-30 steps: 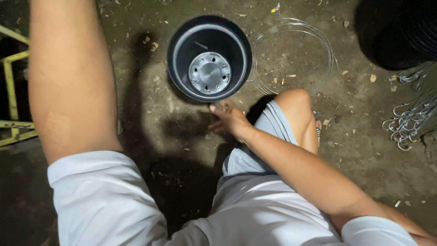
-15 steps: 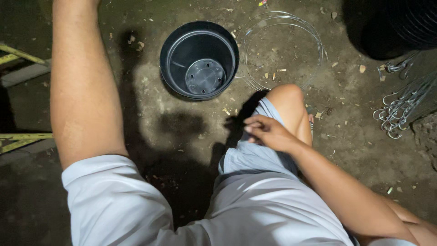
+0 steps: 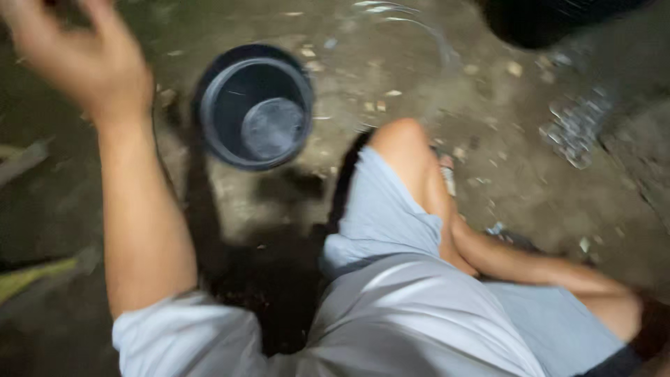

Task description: The person sits on the floor and assembles plant hangers by threading metal wire through the drainage holes of black plastic pots and twisting the wire to secure it. They repeat this process for multiple pots, stacking the finished units.

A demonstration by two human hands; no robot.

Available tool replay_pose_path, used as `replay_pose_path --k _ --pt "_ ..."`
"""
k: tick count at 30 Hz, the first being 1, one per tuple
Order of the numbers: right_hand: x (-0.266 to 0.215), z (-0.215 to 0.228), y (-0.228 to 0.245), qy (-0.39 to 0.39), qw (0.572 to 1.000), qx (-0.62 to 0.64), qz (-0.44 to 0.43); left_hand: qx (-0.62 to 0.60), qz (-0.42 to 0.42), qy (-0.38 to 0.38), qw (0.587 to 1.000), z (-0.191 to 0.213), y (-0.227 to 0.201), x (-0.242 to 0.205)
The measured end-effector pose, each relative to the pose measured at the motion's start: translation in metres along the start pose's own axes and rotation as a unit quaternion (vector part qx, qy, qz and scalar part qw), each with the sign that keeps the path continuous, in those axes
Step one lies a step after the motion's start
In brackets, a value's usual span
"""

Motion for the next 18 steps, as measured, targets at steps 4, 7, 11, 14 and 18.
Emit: replay_pose_path --k 4,7,11,14,18 --pt "-0.106 0.064 -0.079 -0.065 0.973 0.187 -0.118 -0.170 0.010 0.058 0.984 -0.084 -0.066 -0.035" --pt "-0.162 0.048 -0.116 -0.072 0.945 0.285 -0.145 -0.291 0.059 0.125 0.947 -0.160 -0.109 -0.055" --pt "-0.162 0.047 -0.131 -0.088 0.933 0.331 -0.114 -0.402 0.061 0.193 0.893 -0.226 -0.197 -0.071" --pt "-0.149 0.050 -0.128 -0.140 0.926 0.340 -0.082 -0.464 0.071 0.239 0.850 -0.268 -0.254 -0.096" --pt "-0.118 0.069 -0.088 -0.178 0.901 0.383 -0.104 -0.517 0.058 0.301 0.799 -0.312 -0.327 -0.120"
Point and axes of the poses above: each hand's wrist, its own x-axis towards the middle knuckle, its own z-axis out of the back of the hand, y = z × x, the point moved 5 cm from there along x, towards the middle knuckle, and after that the axes turned 14 degrees about y, right-handed, at the moved point
